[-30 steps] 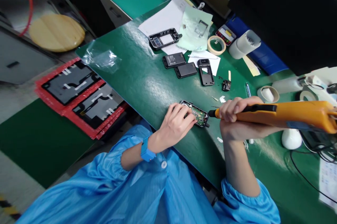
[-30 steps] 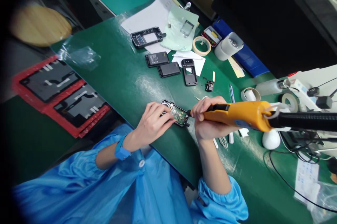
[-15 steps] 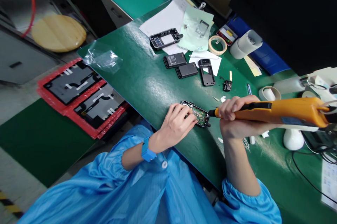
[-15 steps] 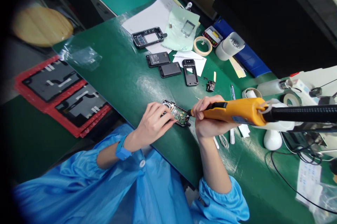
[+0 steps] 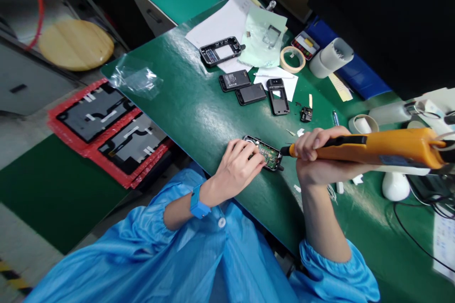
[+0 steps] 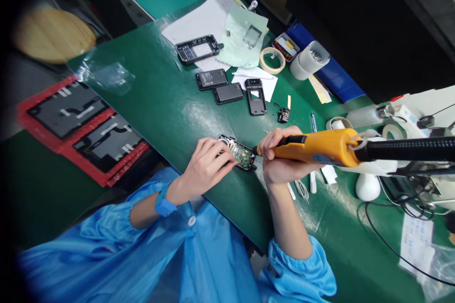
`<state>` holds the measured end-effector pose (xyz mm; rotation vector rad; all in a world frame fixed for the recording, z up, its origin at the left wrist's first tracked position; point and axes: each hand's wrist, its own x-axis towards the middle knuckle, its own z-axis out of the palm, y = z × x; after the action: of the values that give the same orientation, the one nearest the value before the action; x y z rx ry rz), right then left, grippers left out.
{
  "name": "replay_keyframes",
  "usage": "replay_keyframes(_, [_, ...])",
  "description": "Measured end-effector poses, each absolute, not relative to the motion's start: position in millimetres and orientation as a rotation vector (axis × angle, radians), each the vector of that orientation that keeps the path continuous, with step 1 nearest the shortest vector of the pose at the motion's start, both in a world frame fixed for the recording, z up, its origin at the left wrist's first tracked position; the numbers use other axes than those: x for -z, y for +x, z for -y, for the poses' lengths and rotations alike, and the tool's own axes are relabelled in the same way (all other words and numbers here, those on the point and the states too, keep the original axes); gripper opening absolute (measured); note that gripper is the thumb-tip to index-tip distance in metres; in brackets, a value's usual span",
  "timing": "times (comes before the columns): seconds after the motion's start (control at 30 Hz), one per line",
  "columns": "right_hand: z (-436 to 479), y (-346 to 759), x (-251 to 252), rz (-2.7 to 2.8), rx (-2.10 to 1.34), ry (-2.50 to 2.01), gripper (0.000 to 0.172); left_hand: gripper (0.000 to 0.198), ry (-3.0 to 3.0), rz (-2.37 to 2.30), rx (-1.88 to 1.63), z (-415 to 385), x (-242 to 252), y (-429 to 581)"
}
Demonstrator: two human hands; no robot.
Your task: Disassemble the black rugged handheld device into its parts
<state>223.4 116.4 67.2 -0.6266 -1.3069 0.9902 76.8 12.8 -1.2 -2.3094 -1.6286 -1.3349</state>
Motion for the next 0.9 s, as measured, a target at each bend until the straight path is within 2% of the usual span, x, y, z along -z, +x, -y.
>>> replay_keyframes(0.2, [-110,227,-76,1.364,-1.037,-0.553,0.076,0.011,-2.307,1.626,1.358,-13,5,78])
replay_keyframes(0.4, [-90,223,-88,1.324,-1.259,-0.509,0.069,0.007,-2.316,1.598,1.430,-13,7,77])
replay_keyframes(0.53, [-85,222,-91,1.289,-1.347,-0.424,0.070,0.008,-2.392,1.559,1.428,-13,6,75])
replay_keyframes(0.9, [-80,238,-85,1.355,-1.371,-0.534,0.071,0.010,-2.426,1.496,1.322,-14,1,76])
